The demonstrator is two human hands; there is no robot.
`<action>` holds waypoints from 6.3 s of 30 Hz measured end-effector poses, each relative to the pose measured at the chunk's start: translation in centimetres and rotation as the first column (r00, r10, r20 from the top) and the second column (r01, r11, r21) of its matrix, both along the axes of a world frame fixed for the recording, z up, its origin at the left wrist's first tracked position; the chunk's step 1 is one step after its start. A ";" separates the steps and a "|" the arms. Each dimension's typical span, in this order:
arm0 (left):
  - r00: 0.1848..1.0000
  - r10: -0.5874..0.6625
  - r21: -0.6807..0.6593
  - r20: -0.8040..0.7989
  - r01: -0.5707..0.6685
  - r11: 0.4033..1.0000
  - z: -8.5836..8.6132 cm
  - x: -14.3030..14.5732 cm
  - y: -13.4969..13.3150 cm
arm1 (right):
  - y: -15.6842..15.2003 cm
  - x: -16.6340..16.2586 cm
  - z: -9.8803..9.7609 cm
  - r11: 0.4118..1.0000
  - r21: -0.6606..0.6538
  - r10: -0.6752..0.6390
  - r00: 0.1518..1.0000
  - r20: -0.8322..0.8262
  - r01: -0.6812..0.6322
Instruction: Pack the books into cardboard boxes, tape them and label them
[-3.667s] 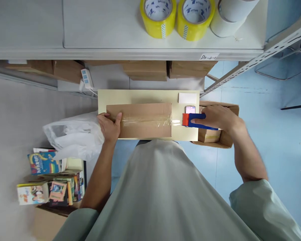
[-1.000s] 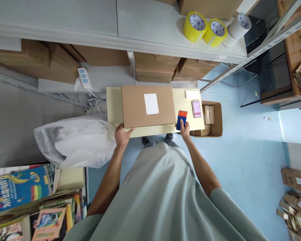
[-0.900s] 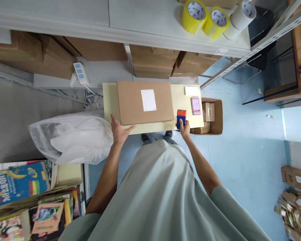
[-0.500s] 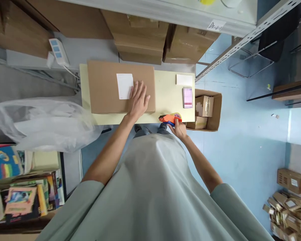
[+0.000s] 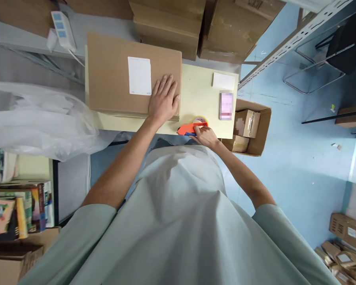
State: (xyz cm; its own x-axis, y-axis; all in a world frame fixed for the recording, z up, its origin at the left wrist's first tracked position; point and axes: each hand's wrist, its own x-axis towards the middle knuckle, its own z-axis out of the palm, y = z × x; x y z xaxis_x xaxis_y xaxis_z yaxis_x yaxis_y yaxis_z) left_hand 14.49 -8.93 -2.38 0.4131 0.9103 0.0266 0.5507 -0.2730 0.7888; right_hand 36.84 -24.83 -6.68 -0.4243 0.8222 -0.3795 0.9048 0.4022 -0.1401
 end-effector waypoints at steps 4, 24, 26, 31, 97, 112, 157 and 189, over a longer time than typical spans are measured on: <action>0.999 0.046 0.030 0.000 -0.046 0.998 -1.7 -0.1 0.4 | 1.4 -0.6 0.6 1.000 0.000 0.014 0.999 0.043 -0.014; 0.980 0.120 -0.116 0.158 -0.102 0.988 -3.0 -0.3 0.3 | 0.7 -2.2 1.2 0.994 0.049 -0.107 0.984 0.143 0.101; 0.978 0.126 -0.128 0.168 -0.105 0.986 -2.8 -0.2 0.2 | 0.5 -2.2 1.0 0.992 0.046 -0.123 0.982 0.141 0.118; 0.983 0.084 -0.155 0.160 -0.059 0.986 -2.3 -0.1 0.1 | 0.4 -2.4 0.4 0.984 0.069 -0.171 0.978 0.118 0.164; 0.901 0.080 0.124 -0.427 -0.029 0.992 0.8 6.2 2.6 | 3.3 -0.5 1.7 0.942 -0.104 0.289 0.927 -0.238 -0.320; 0.897 0.021 0.088 -0.441 0.020 0.996 1.3 6.4 1.7 | 18.9 8.4 2.8 0.973 0.011 0.228 0.971 0.067 -0.230; 0.882 0.064 0.142 -0.466 0.003 0.990 0.7 5.1 4.7 | 9.9 -2.8 2.7 0.989 -0.145 0.018 0.988 -0.151 -0.041; 0.819 0.102 0.142 -0.564 -0.024 0.990 2.1 0.9 2.1 | 3.2 -1.6 2.6 0.963 -0.146 0.181 0.943 -0.279 -0.228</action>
State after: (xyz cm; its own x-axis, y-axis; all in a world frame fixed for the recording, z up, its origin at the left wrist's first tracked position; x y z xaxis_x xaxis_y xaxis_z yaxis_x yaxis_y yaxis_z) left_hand 15.41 -6.79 -0.31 0.3314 0.9399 -0.0819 0.9098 -0.2954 0.2917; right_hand 35.28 -21.60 -4.09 -0.6792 0.6384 -0.3621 0.7279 0.5225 -0.4440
